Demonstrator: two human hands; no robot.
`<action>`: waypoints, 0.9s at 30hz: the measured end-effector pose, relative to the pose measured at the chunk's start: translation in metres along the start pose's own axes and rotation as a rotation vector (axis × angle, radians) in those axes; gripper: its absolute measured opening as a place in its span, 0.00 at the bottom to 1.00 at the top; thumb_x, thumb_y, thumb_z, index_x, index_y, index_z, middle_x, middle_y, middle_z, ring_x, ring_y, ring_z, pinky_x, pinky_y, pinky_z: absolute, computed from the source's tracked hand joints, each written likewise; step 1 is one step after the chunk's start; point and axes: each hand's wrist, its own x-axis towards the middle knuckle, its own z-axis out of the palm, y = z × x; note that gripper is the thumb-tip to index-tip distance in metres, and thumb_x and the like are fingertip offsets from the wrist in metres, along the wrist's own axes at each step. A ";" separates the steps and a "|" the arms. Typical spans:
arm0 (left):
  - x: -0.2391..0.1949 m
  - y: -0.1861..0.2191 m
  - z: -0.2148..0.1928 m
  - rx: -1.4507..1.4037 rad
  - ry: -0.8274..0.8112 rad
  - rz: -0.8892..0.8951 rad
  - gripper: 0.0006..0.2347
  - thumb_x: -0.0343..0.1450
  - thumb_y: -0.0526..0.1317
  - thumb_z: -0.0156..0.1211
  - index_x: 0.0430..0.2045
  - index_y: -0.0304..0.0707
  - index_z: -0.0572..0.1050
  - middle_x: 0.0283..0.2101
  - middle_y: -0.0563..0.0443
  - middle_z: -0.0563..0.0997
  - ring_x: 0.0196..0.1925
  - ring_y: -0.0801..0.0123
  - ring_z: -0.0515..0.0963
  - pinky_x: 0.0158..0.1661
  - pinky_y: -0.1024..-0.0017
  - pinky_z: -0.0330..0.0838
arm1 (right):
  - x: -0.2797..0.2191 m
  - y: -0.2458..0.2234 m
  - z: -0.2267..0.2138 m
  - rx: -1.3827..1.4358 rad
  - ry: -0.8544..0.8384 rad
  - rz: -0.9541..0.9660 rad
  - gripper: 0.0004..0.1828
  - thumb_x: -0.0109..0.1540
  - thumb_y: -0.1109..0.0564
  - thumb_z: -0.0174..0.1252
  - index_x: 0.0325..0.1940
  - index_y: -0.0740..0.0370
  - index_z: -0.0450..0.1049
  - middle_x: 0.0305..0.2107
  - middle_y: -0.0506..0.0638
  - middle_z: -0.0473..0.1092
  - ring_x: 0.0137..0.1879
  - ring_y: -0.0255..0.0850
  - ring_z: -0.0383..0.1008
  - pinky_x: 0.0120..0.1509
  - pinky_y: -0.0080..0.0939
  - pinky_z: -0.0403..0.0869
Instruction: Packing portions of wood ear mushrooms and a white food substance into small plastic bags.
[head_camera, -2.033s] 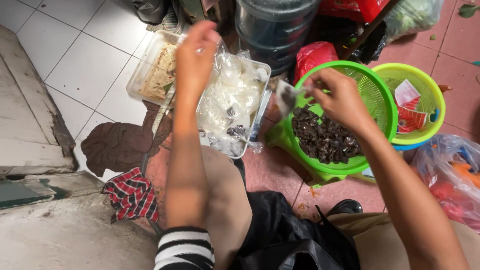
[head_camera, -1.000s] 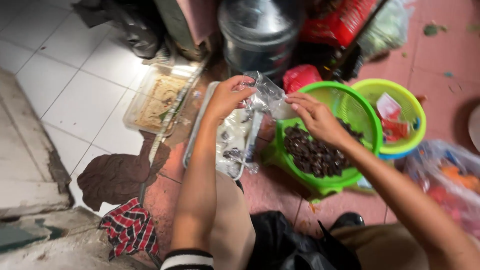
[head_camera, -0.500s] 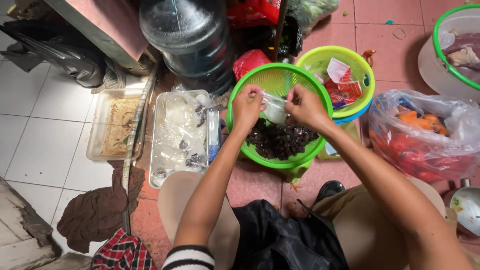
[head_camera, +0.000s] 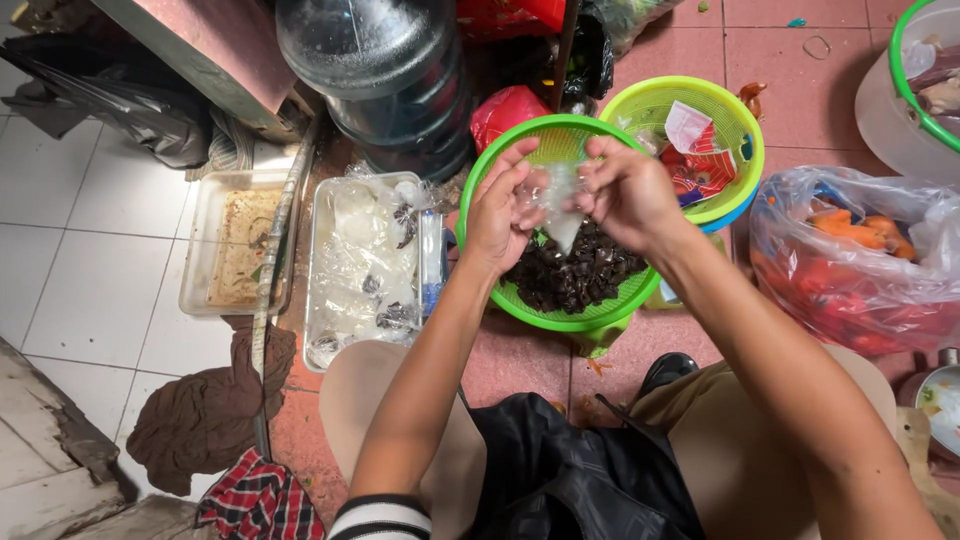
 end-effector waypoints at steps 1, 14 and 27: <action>-0.004 0.005 0.008 -0.005 0.004 0.001 0.15 0.74 0.35 0.55 0.56 0.34 0.70 0.34 0.51 0.78 0.23 0.83 0.68 0.23 0.84 0.64 | -0.001 -0.004 -0.006 -0.002 0.002 0.006 0.14 0.57 0.69 0.46 0.45 0.59 0.65 0.22 0.49 0.68 0.25 0.41 0.72 0.43 0.47 0.85; 0.001 0.033 -0.011 0.516 -0.069 0.097 0.17 0.78 0.31 0.51 0.63 0.38 0.70 0.54 0.46 0.80 0.35 0.73 0.79 0.36 0.79 0.74 | 0.060 0.080 -0.094 -1.220 0.069 -0.076 0.11 0.69 0.57 0.55 0.53 0.58 0.77 0.33 0.51 0.74 0.37 0.39 0.77 0.43 0.41 0.77; -0.005 0.066 -0.018 0.148 0.118 0.212 0.15 0.76 0.29 0.50 0.58 0.29 0.70 0.56 0.40 0.77 0.48 0.54 0.85 0.52 0.61 0.80 | 0.098 0.164 -0.090 -2.156 -0.357 -0.092 0.32 0.55 0.55 0.68 0.63 0.53 0.69 0.58 0.55 0.68 0.64 0.55 0.70 0.65 0.54 0.71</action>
